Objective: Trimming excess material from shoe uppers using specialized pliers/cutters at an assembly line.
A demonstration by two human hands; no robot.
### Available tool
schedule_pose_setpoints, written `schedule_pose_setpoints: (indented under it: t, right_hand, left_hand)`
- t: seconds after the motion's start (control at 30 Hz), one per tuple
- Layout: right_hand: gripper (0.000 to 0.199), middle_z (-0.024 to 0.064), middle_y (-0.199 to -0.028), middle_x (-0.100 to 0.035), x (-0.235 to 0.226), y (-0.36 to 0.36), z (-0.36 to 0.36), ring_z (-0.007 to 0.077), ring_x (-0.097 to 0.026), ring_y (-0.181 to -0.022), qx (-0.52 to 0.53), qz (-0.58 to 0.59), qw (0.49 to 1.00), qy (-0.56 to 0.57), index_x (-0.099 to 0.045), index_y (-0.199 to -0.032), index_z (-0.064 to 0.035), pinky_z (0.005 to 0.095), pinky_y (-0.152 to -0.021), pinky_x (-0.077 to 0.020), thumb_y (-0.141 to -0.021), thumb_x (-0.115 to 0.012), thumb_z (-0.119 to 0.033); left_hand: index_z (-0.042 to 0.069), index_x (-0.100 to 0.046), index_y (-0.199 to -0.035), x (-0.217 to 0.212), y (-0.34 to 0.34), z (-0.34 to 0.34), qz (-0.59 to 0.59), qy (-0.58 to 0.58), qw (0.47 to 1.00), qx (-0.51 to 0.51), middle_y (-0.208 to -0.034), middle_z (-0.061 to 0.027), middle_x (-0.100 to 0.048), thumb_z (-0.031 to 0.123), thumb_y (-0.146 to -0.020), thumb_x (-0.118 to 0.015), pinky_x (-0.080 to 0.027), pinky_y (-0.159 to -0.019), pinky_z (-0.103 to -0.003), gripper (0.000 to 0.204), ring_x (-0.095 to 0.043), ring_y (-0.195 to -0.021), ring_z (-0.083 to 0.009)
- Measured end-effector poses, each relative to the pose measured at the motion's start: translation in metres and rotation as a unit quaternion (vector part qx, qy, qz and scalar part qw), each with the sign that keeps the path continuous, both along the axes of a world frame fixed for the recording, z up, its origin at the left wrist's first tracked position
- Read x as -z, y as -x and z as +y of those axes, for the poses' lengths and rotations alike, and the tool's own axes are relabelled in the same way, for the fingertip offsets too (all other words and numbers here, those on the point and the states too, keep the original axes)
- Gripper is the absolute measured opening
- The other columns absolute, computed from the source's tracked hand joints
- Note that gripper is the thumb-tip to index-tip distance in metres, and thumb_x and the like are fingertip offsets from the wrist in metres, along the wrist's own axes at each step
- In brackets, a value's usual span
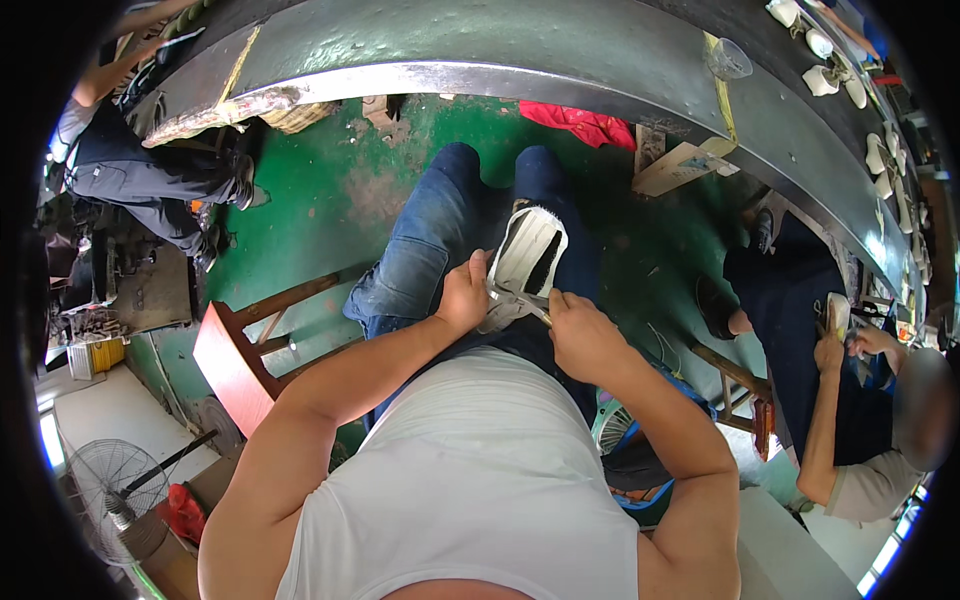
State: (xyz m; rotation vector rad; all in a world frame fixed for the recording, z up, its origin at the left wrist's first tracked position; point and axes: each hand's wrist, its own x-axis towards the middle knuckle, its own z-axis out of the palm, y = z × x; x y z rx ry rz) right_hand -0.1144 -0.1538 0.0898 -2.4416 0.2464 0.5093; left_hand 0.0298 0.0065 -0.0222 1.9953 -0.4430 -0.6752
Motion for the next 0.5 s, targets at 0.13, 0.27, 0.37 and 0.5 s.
schedule_pose_setpoints:
  t: [0.13,0.27,0.37,0.5]
  right_hand:
    - [0.055,0.0309,-0.117,-0.058,0.001,0.002,-0.010,0.0441,-0.058,-0.110,0.025,-0.044,0.998,0.040,-0.044,-0.132,0.0153,0.0468,-0.094,-0.0494,-0.086,-0.064,-0.006]
    - [0.046,0.0285,-0.114,-0.060,0.012,-0.007,-0.011,0.0434,-0.061,-0.105,0.028,-0.163,0.977,0.136,-0.049,-0.127,0.0119,0.0480,-0.091,-0.0508,-0.087,-0.063,-0.008]
    - [0.032,0.0245,-0.106,-0.065,0.010,-0.011,-0.011,0.0404,-0.066,-0.094,0.061,0.007,0.992,0.109,-0.054,-0.114,0.0061,0.0484,-0.080,-0.0538,-0.089,-0.063,-0.012]
    - [0.019,0.0210,-0.092,-0.068,0.041,0.017,-0.027,0.0377,-0.068,-0.081,0.081,-0.040,0.989,0.121,-0.056,-0.099,0.0005,0.0479,-0.069,-0.0539,-0.091,-0.062,-0.015]
  left_hand:
    - [-0.004,-0.063,-0.124,-0.003,0.001,-0.001,-0.037,0.023,0.999,0.010,-0.111,-0.0300,-0.067,0.033,-0.108,-0.033,-0.051,-0.095,-0.045,0.050,-0.063,-0.108,-0.0455]
    - [-0.002,-0.057,-0.132,-0.013,-0.001,0.002,-0.093,0.062,0.992,0.052,-0.116,-0.0292,-0.065,0.028,-0.107,-0.038,-0.051,-0.097,-0.044,0.044,-0.063,-0.109,-0.0447]
    - [0.003,-0.049,-0.142,-0.012,-0.005,0.003,-0.129,0.059,0.985,0.099,-0.126,-0.0279,-0.061,0.024,-0.104,-0.044,-0.053,-0.093,-0.043,0.043,-0.064,-0.106,-0.0429]
    - [0.014,-0.039,-0.151,-0.032,-0.007,0.000,-0.214,0.019,0.952,0.217,-0.134,-0.0295,-0.055,0.020,-0.101,-0.049,-0.056,-0.088,-0.046,0.051,-0.065,-0.100,-0.0461]
